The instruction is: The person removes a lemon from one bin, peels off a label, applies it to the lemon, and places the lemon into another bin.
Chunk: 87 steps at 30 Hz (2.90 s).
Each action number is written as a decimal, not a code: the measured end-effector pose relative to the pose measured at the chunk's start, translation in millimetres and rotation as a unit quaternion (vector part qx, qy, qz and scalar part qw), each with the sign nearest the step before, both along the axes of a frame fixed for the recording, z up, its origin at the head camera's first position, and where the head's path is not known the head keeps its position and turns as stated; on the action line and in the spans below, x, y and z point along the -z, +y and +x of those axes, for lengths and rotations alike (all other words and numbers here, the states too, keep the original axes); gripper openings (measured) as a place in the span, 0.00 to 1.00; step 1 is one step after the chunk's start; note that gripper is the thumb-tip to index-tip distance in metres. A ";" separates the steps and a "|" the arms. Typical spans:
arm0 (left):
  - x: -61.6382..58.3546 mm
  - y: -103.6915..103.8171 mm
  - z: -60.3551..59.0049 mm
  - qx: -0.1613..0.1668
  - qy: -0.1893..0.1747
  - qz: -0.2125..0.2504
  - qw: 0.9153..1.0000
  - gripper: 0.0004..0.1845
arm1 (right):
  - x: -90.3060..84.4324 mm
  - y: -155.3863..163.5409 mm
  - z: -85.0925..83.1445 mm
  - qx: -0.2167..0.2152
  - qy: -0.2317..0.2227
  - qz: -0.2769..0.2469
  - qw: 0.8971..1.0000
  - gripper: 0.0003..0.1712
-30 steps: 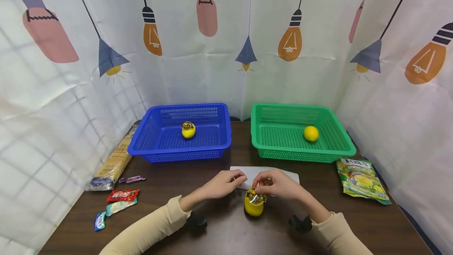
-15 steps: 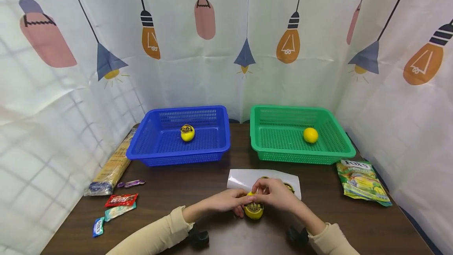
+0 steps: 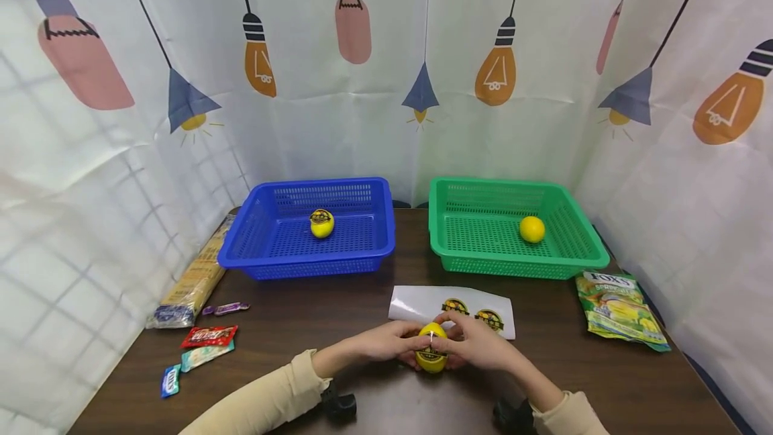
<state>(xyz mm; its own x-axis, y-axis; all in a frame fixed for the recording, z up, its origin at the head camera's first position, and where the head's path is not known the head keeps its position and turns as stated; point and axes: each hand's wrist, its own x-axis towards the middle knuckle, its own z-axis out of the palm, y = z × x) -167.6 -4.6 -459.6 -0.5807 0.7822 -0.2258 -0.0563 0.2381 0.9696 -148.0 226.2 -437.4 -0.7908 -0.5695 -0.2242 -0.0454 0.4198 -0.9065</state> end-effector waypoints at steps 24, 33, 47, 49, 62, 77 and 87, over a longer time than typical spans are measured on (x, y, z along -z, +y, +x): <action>-7.7 -12.7 -2.0 0.065 -0.057 0.057 0.995 0.21 | -8.4 -9.6 9.3 -0.048 0.091 0.019 0.994 0.37; -9.5 -13.8 -0.5 0.085 -0.037 0.040 0.995 0.20 | -7.6 -8.3 7.2 -0.089 0.095 0.039 0.991 0.43; -10.8 -21.4 -0.6 0.093 0.011 0.007 0.996 0.24 | -0.3 -11.7 1.4 -0.106 0.091 0.005 0.990 0.46; -10.2 -23.1 -1.5 0.096 0.004 0.012 0.995 0.24 | 2.1 -9.9 0.1 -0.109 0.082 -0.015 0.991 0.44; -6.2 -27.3 -9.4 0.112 -0.108 0.132 0.979 0.31 | 2.5 -0.1 -13.3 -0.109 0.047 -0.086 0.989 0.40; -8.2 -23.5 -1.5 0.054 -0.089 0.117 0.988 0.36 | -13.1 -13.9 -5.4 -0.035 0.110 0.031 0.993 0.38; -11.6 -13.7 8.9 -0.027 0.136 0.021 0.990 0.35 | -11.9 -31.6 0.5 0.060 0.150 0.054 0.985 0.35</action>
